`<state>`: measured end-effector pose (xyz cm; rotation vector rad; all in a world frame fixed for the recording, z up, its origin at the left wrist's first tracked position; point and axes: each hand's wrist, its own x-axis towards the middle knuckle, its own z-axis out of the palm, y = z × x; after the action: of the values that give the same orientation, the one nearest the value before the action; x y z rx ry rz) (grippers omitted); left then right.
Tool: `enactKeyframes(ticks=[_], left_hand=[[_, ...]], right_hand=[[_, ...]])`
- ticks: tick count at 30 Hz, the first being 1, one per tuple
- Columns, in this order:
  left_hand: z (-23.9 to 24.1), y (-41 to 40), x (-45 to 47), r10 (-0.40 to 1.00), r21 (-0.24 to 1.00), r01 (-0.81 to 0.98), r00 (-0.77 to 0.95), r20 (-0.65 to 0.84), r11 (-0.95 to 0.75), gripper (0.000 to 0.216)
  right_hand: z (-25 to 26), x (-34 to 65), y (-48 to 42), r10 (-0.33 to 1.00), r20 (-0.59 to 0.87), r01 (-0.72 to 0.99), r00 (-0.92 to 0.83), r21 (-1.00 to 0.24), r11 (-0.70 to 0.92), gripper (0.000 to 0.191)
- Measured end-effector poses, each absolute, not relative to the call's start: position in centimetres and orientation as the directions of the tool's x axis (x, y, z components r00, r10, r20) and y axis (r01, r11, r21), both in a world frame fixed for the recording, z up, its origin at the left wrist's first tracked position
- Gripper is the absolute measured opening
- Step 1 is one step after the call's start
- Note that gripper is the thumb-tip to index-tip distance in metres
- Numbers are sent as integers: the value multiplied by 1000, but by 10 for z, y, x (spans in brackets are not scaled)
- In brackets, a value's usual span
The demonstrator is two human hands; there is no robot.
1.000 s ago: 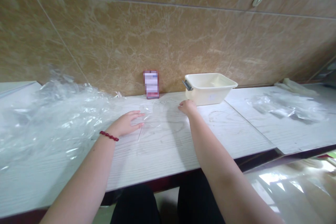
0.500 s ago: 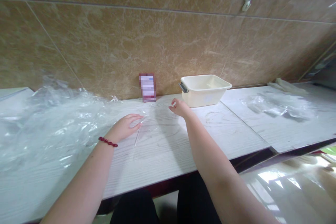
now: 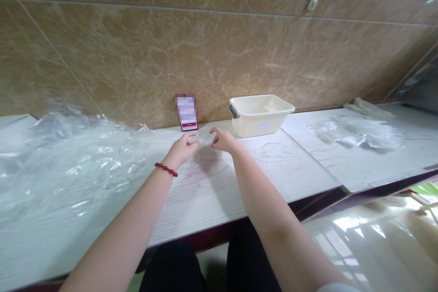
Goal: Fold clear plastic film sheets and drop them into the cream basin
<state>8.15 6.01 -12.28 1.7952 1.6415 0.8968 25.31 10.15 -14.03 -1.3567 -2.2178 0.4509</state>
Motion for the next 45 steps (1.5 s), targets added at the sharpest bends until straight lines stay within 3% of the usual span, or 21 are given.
enactKeyframes(ticks=[5,9,14,22,26,29,32,35,37,40,45], left_hand=[[-141,69,98,992,947,303,-97,-79,105,39],[-148,63,99,978,980,-35,-69,-197,195,31],[-150,64,101,983,975,-130,26,-181,182,29],[-163,75,100,999,999,23,19,-37,36,19],[-169,81,93,999,962,271,-17,49,-42,27],[-172,85,89,993,873,484,-53,102,-64,20],[-173,85,87,994,819,572,-55,99,-50,17],[-172,85,87,995,802,594,-30,93,-57,20],[-170,84,87,989,746,656,4,150,-116,22],[-166,84,88,961,560,799,74,265,-217,26],[-161,82,89,940,388,883,143,310,-263,29]], right_hand=[[-142,245,99,858,259,667,-443,-545,508,49],[-145,243,100,823,299,624,-483,-542,563,50],[-151,241,103,796,320,603,-514,-525,600,52],[-152,236,101,796,314,613,-517,-513,601,49],[-147,237,97,806,263,615,-530,-535,579,44],[-140,245,96,814,267,610,-516,-553,568,35],[-135,256,99,841,291,674,-457,-504,541,25],[-132,267,103,883,213,778,-419,-417,470,20],[-129,270,103,919,104,848,-381,-356,392,20],[-125,270,98,940,-31,899,-340,-304,315,23],[-119,262,90,906,-121,879,-405,-324,350,32]])
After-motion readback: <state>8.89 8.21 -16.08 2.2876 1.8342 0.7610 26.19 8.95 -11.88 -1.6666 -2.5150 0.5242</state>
